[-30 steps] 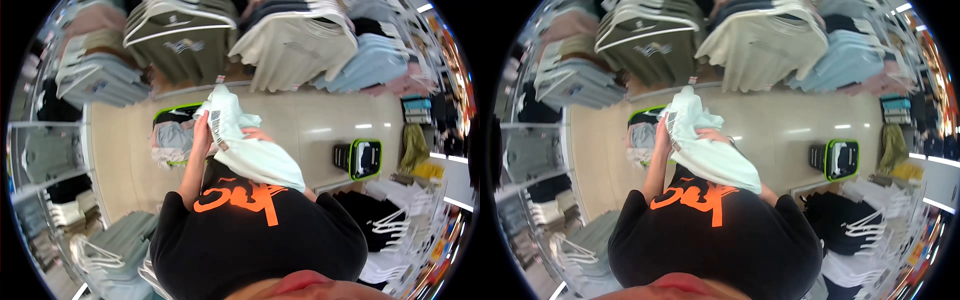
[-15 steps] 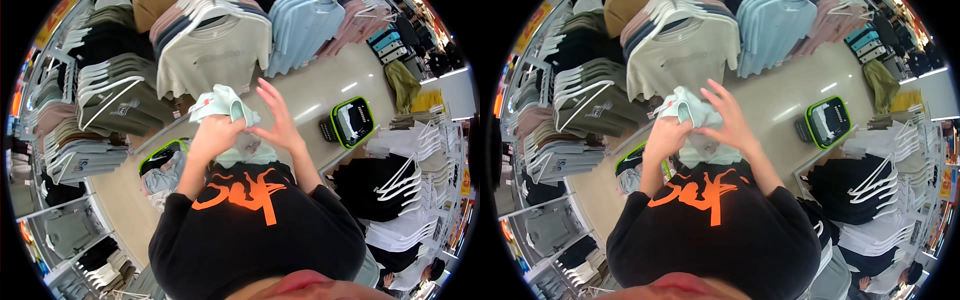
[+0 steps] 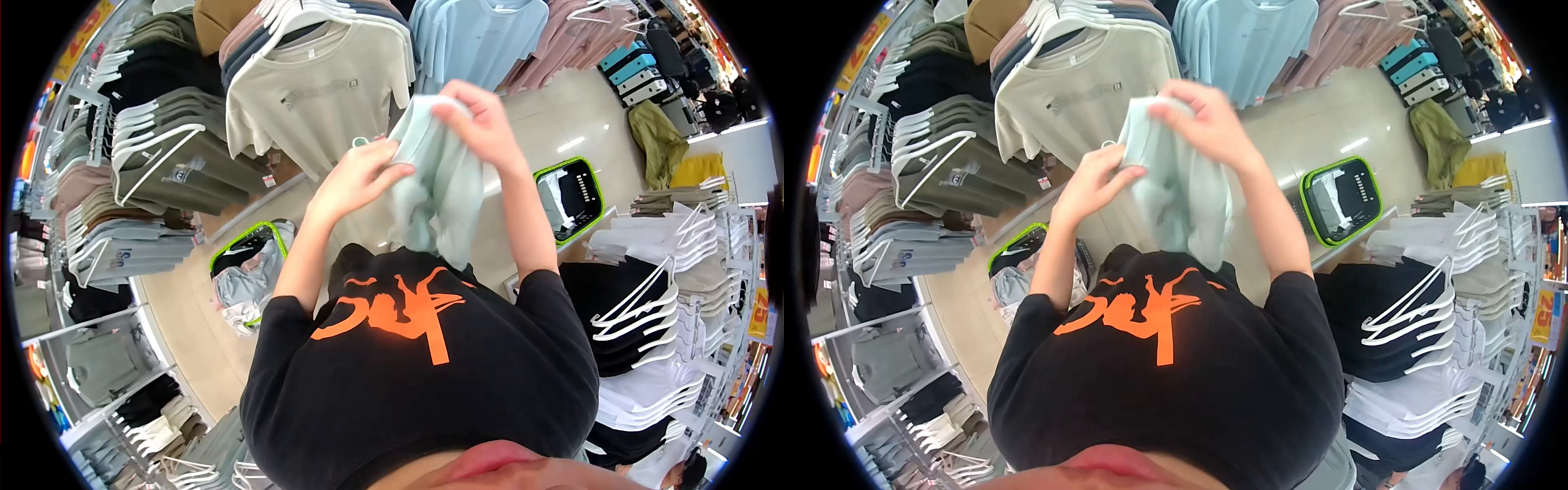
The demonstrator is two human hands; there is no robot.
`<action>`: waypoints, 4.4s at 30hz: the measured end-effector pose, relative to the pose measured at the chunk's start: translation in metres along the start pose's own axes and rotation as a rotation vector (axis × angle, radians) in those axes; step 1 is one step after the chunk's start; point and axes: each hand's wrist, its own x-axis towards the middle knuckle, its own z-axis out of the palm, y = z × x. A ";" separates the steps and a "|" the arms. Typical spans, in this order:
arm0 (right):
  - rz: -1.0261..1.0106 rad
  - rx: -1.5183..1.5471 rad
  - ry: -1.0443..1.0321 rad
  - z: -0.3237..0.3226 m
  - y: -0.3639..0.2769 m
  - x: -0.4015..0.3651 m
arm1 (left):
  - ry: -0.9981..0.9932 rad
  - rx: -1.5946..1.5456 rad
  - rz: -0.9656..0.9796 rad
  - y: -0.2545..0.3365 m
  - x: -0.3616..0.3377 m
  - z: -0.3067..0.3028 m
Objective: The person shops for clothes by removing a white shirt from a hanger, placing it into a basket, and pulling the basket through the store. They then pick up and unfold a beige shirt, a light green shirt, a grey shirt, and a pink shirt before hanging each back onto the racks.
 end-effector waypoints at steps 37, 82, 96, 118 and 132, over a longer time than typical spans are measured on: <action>-0.008 -0.514 0.468 -0.093 0.117 0.022 | 0.011 0.419 -0.088 -0.087 0.027 -0.085; 0.218 -0.427 0.237 -0.041 0.171 -0.023 | -0.228 0.376 -0.336 -0.108 -0.048 -0.051; 0.200 0.173 0.305 0.066 0.133 -0.099 | 0.161 -0.034 -0.267 -0.043 -0.071 0.087; 0.634 0.306 0.505 0.136 0.126 -0.200 | -0.056 -0.348 -0.440 -0.023 -0.114 0.156; 0.363 0.043 -0.084 0.158 0.062 -0.143 | 0.321 -0.394 -0.480 -0.057 -0.157 0.135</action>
